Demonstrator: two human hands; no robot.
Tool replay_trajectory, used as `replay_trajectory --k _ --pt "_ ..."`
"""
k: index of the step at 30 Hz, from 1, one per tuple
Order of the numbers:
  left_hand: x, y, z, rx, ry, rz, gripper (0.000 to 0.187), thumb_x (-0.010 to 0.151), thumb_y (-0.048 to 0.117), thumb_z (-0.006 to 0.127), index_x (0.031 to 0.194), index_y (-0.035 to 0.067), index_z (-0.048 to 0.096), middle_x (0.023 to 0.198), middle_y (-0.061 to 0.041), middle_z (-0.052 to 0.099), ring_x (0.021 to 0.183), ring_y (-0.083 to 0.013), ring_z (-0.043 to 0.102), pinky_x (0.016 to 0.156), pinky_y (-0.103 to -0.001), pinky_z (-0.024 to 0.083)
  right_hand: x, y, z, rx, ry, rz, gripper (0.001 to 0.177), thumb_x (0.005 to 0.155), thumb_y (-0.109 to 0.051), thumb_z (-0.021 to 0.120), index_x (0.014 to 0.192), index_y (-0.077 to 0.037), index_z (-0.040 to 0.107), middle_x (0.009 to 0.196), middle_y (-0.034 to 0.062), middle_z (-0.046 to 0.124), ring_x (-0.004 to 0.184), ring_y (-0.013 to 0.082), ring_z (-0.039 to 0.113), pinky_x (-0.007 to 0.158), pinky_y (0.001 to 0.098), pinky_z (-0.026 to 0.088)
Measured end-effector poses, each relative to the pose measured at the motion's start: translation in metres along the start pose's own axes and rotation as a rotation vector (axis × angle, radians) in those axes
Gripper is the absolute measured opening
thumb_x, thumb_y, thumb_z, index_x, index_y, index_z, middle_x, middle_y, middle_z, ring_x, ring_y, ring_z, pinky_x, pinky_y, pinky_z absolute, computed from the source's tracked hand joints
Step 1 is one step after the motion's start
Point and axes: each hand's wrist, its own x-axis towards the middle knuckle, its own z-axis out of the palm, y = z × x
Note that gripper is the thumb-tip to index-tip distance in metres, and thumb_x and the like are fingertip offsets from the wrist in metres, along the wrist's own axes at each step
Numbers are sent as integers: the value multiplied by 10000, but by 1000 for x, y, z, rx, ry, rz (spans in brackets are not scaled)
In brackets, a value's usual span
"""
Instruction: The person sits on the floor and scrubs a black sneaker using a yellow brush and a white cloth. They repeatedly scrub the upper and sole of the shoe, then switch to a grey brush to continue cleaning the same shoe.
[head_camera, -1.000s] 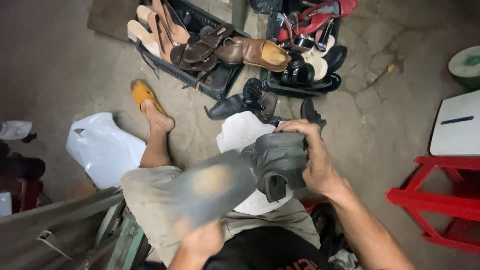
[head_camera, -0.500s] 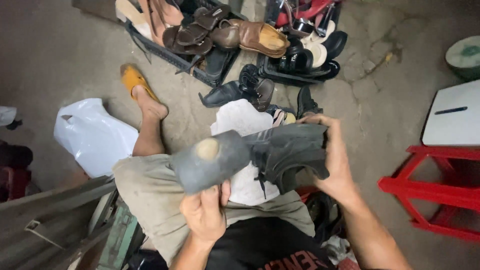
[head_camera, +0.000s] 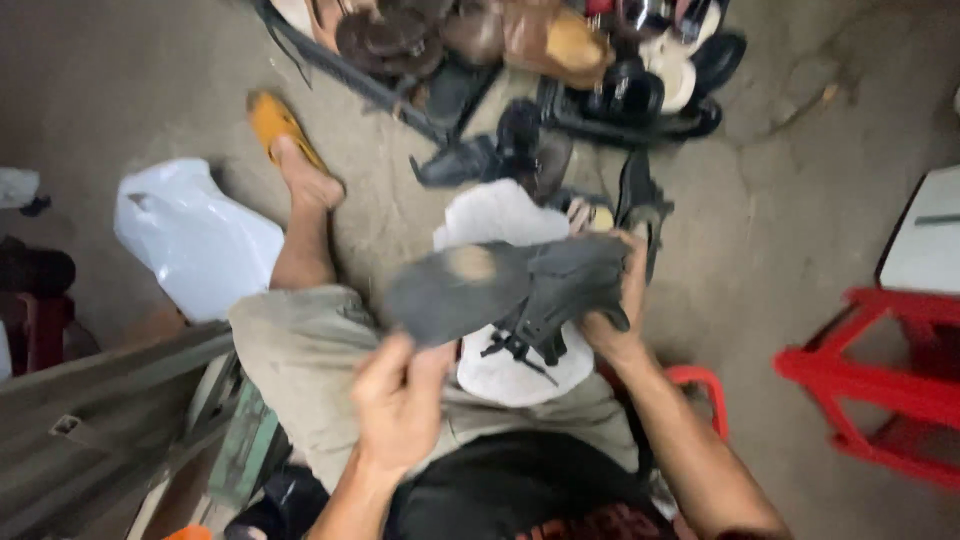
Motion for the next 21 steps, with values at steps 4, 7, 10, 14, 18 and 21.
replay_trajectory --k 4,7,10,14,18,21 --pt "10 -4 16 304 188 229 99 941 62 687 1007 35 756 787 -165 653 723 -254 615 693 -385 538 2 2 3 5 -16 -4 496 917 -143 730 1272 -43 398 1184 204 608 1124 342 636 1032 484 496" --pt "24 10 17 56 104 127 187 956 38 662 1110 -17 754 750 -196 695 743 -289 655 617 -399 580 -1 11 -3 -68 12 12 523 889 -172 766 1262 -33 427 1132 224 641 1085 393 677 991 514 495" --pt "17 5 8 79 107 190 97 980 48 615 993 12 704 778 -143 637 749 -302 631 645 -371 582 5 19 -26 -74 39 -26 582 889 -309 746 1252 -8 405 1127 266 632 1078 412 674 981 507 513" --pt "-4 -47 -3 66 328 420 181 918 133 656 834 -2 743 721 -146 705 597 -336 683 557 -400 563 26 6 -43 -172 -20 -141 682 937 -503 641 1250 50 393 1140 308 612 1083 454 662 983 538 506" --pt "41 -11 15 222 85 287 229 969 53 665 1138 -87 730 1087 -301 739 1014 -459 704 748 -518 617 16 -9 -27 -154 32 -130 733 934 -613 583 1296 1 413 1209 263 608 1198 396 622 1058 526 475" --pt "2 -69 22 115 145 254 231 954 32 630 1139 -41 747 1046 -222 775 978 -434 740 727 -458 620 8 -1 -41 -243 55 -20 475 1023 -322 558 1298 16 368 1181 288 588 1104 490 643 955 589 514"
